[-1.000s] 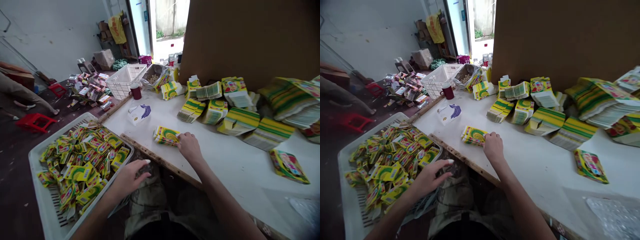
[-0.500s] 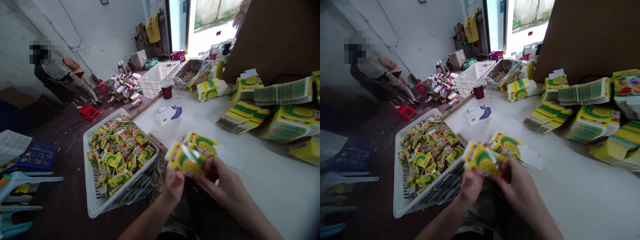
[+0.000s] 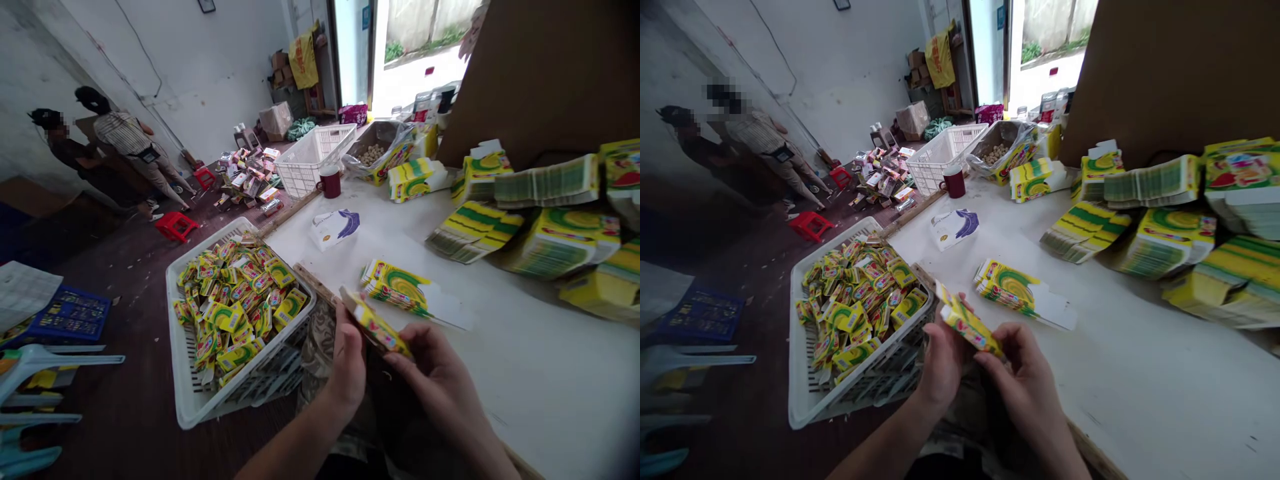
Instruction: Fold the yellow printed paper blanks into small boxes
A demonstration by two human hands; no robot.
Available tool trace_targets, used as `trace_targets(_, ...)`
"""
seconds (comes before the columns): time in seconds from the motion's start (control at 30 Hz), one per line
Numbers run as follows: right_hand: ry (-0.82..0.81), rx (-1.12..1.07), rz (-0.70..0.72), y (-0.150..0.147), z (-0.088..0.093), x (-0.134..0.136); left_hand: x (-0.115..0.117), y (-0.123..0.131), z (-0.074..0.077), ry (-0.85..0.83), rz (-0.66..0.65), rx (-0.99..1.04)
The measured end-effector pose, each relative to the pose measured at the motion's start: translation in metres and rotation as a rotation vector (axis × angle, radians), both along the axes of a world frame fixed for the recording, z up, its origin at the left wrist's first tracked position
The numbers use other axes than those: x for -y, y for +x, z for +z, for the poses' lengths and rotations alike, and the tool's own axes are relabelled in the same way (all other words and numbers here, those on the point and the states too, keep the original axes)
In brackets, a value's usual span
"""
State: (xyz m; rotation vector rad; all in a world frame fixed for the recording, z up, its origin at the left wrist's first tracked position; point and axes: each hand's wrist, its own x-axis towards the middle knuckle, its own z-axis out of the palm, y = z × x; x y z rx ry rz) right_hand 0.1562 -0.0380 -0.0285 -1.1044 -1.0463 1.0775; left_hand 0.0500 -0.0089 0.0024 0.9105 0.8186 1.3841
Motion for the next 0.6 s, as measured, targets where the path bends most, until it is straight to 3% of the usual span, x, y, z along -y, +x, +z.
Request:
trace_targets(0.2,0.099,0.147,0.003,0.028,0.001,0.003,-0.004,-0.019,0.008,0.089,-0.039,-0.324)
trace_targets(0.3,0.31,0.438,-0.179,0.044,0.0,0.006,-0.012,-0.039,0.027,0.18,-0.164,-0.367)
trace_targets(0.37,0.469,0.697,-0.225,0.053,0.001,0.007,-0.016,-0.049,0.042,0.262,-0.259,-0.485)
trace_targets(0.5,0.729,0.952,-0.013,0.055,0.002,0.006,-0.016,-0.05,0.054,0.257,-0.576,-1.043)
trace_targets(0.53,0.726,0.945,-0.007,0.053,0.001,0.007,-0.016,-0.048,0.052,0.226,-0.622,-1.12)
trace_targets(0.6,0.594,0.827,-0.095,0.047,-0.002,0.009,-0.014,-0.042,0.045,0.177,-0.594,-1.18)
